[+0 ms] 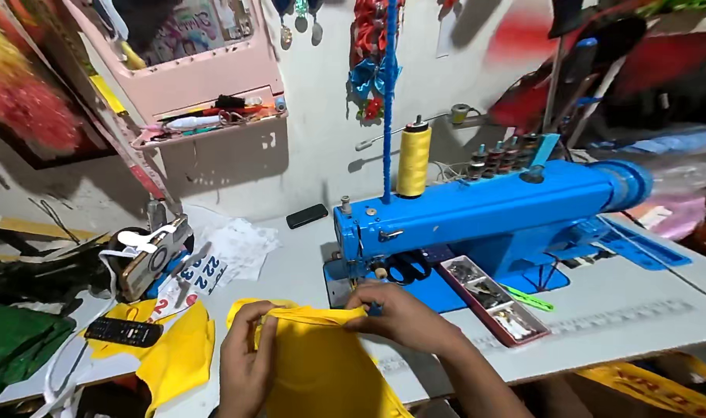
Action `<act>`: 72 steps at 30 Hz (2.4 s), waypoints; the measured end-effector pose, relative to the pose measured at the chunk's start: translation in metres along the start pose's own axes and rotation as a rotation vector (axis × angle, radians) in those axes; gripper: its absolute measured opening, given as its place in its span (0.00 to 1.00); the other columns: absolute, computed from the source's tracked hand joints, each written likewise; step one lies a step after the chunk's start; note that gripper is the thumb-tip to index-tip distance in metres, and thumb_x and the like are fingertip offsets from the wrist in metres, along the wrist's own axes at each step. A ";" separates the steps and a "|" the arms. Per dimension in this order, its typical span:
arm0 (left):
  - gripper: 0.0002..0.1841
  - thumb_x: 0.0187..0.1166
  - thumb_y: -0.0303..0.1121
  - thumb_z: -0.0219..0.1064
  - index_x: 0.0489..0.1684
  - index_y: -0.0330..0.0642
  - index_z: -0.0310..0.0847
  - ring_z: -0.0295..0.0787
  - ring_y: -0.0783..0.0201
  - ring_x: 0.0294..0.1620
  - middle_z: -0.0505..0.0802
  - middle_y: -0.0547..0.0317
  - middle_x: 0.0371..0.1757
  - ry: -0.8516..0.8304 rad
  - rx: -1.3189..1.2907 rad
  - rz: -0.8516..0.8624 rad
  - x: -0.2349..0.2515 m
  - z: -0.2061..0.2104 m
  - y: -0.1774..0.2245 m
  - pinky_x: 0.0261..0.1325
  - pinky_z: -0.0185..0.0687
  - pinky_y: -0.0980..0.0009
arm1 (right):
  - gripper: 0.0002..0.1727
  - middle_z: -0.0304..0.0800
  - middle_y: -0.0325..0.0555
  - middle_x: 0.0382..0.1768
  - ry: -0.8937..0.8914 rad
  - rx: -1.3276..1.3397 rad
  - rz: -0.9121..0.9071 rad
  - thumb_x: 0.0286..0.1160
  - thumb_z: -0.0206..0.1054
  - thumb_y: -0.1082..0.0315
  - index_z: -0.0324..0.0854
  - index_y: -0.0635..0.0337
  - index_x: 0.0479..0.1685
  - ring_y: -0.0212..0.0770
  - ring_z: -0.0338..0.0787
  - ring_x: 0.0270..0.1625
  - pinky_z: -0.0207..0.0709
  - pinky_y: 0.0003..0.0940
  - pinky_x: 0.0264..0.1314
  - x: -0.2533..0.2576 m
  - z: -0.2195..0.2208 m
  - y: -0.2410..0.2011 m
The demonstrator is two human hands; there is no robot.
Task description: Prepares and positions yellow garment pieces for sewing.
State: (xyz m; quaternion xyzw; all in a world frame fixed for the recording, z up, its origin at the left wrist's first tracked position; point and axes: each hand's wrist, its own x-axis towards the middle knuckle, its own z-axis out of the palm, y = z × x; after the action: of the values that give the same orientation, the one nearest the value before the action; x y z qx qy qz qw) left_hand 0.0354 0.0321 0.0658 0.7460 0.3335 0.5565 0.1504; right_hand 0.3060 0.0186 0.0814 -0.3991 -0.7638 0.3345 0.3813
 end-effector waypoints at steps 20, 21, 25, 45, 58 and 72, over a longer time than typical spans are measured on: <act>0.06 0.75 0.29 0.66 0.43 0.37 0.82 0.83 0.87 0.28 0.90 0.71 0.30 0.092 0.082 -0.316 0.002 0.011 0.005 0.32 0.80 0.88 | 0.07 0.91 0.33 0.37 0.374 0.400 0.045 0.82 0.63 0.71 0.84 0.61 0.51 0.21 0.89 0.37 0.84 0.17 0.42 -0.002 0.043 0.014; 0.06 0.75 0.29 0.66 0.42 0.36 0.82 0.83 0.87 0.27 0.89 0.71 0.29 0.106 0.099 -0.311 0.003 0.013 0.004 0.31 0.79 0.88 | 0.07 0.90 0.32 0.37 0.404 0.393 -0.004 0.83 0.62 0.71 0.83 0.62 0.50 0.20 0.87 0.36 0.83 0.16 0.42 -0.001 0.051 0.014; 0.06 0.75 0.29 0.66 0.41 0.36 0.83 0.82 0.87 0.26 0.90 0.69 0.28 0.132 0.143 -0.374 0.006 0.014 0.007 0.31 0.78 0.88 | 0.11 0.90 0.38 0.51 0.461 0.204 -0.235 0.87 0.61 0.63 0.79 0.61 0.55 0.21 0.87 0.55 0.82 0.19 0.59 -0.004 0.086 0.016; 0.04 0.75 0.35 0.69 0.40 0.48 0.84 0.85 0.86 0.34 0.90 0.78 0.33 -0.140 0.078 -0.201 0.065 -0.059 0.020 0.40 0.82 0.84 | 0.16 0.88 0.34 0.33 0.328 0.247 -0.242 0.79 0.66 0.71 0.80 0.70 0.62 0.19 0.83 0.33 0.80 0.16 0.39 0.048 0.050 -0.019; 0.08 0.74 0.35 0.75 0.41 0.43 0.85 0.87 0.76 0.32 0.91 0.67 0.32 -0.411 0.208 -0.075 0.148 -0.091 0.020 0.39 0.85 0.76 | 0.08 0.88 0.41 0.32 0.159 0.192 -0.083 0.77 0.73 0.66 0.86 0.60 0.47 0.31 0.84 0.28 0.80 0.27 0.31 0.101 0.022 -0.047; 0.12 0.80 0.36 0.70 0.48 0.35 0.88 0.92 0.56 0.51 0.94 0.47 0.46 -0.180 0.619 0.310 0.236 -0.109 0.037 0.61 0.83 0.52 | 0.11 0.94 0.54 0.45 0.356 -0.459 -0.280 0.82 0.67 0.66 0.88 0.63 0.52 0.51 0.94 0.49 0.84 0.55 0.57 0.189 -0.040 -0.113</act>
State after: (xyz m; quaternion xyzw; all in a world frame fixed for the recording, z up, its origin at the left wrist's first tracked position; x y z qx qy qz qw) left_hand -0.0165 0.1458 0.2968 0.8441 0.3544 0.3773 -0.1399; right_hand 0.2260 0.1385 0.2531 -0.4181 -0.7881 0.0228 0.4512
